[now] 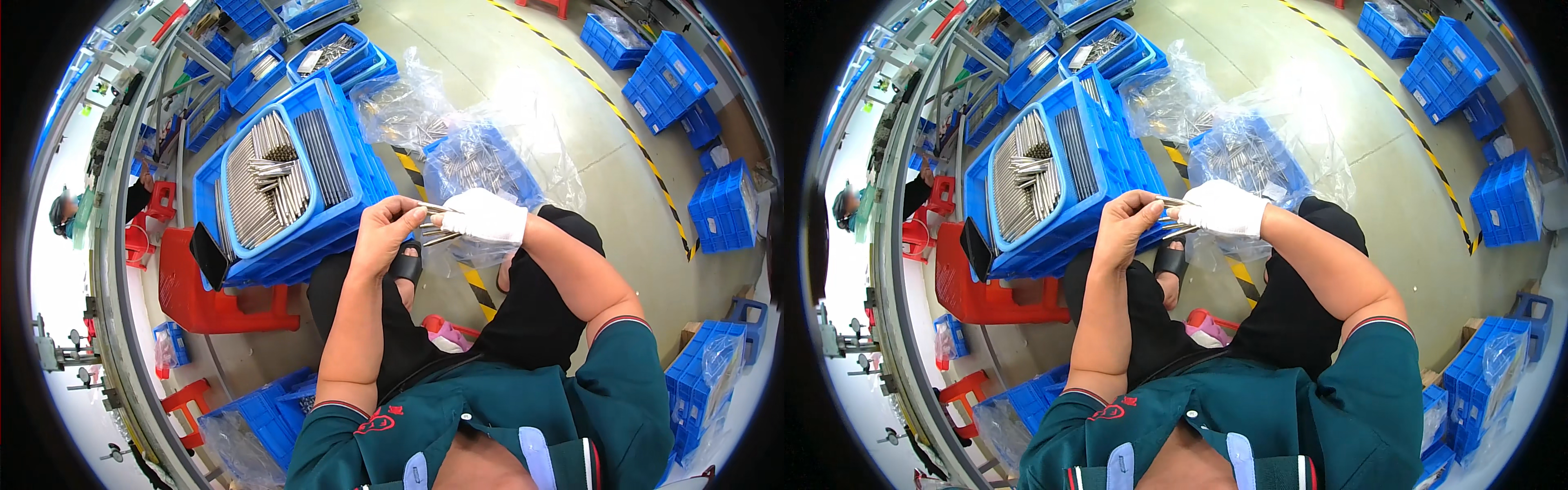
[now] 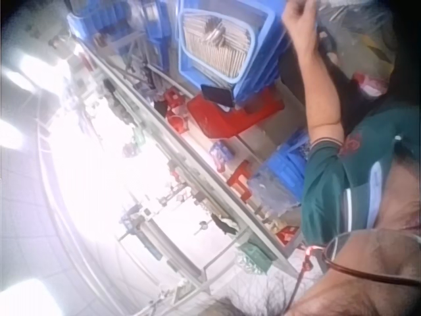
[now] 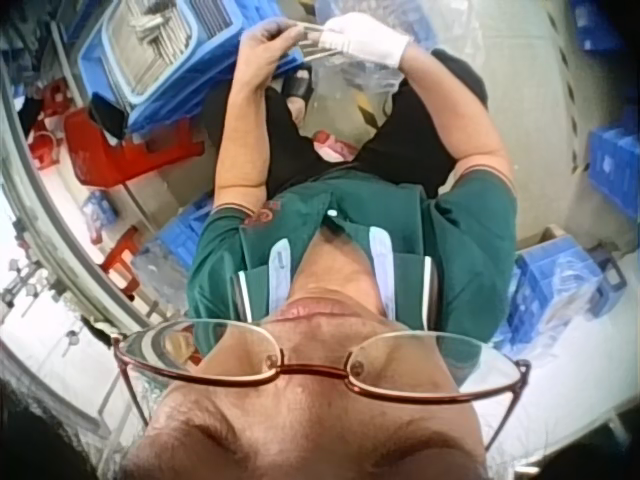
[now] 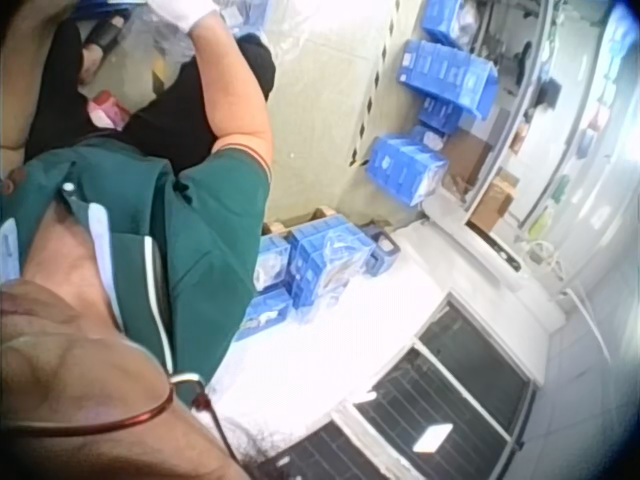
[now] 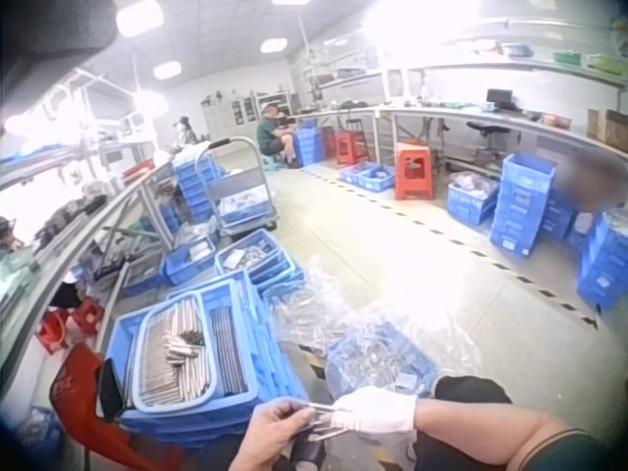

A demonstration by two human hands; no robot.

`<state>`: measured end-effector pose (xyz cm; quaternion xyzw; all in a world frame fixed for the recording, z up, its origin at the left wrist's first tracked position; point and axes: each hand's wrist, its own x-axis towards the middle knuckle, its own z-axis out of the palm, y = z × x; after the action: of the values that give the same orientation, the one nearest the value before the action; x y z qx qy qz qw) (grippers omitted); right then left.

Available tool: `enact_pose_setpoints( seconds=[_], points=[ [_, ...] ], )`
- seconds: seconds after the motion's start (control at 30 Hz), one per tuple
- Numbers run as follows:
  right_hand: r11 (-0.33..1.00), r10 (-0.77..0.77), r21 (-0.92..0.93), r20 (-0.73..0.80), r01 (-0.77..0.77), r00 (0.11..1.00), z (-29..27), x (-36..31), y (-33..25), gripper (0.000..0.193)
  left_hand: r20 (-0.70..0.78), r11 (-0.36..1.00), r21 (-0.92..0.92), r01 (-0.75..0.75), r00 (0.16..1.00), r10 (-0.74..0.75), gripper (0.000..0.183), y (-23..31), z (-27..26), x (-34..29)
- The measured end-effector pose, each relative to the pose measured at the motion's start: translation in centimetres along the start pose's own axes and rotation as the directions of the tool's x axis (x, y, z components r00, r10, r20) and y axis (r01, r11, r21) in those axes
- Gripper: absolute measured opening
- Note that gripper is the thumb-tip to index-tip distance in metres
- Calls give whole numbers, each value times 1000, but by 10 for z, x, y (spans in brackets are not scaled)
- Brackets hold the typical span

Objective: The person sits on the floor in a factory setting, handling small metal rods. They pick up rods from a plastic bag, inspect them, and place them into a blue plastic bin. The person repeats this process, transferring rods from the bag to the bin.

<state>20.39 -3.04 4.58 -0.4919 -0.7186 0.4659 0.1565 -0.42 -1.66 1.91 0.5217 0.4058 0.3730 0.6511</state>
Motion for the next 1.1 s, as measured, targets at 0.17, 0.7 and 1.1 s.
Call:
enact_pose_setpoints(
  seconds=[0.17, 0.7, 1.1],
  points=[
    [999, 12, 47, 0, -12, 1000, 1, 1, 4, 44, -19, 998, 57, 20, 1000, -19, 17, 6, -1, -1],
    [998, -9, -55, 46, 12, 999, 4, -2, 1, 53, 49, 999, 33, -29, 998, 28, 20, 5, -3, 0],
    [978, 54, 198, 63, -65, 997, -1, 0, 10, 43, -149, 969, -220, -116, 985, 84, 17, -2, 2, 11]
  ],
)
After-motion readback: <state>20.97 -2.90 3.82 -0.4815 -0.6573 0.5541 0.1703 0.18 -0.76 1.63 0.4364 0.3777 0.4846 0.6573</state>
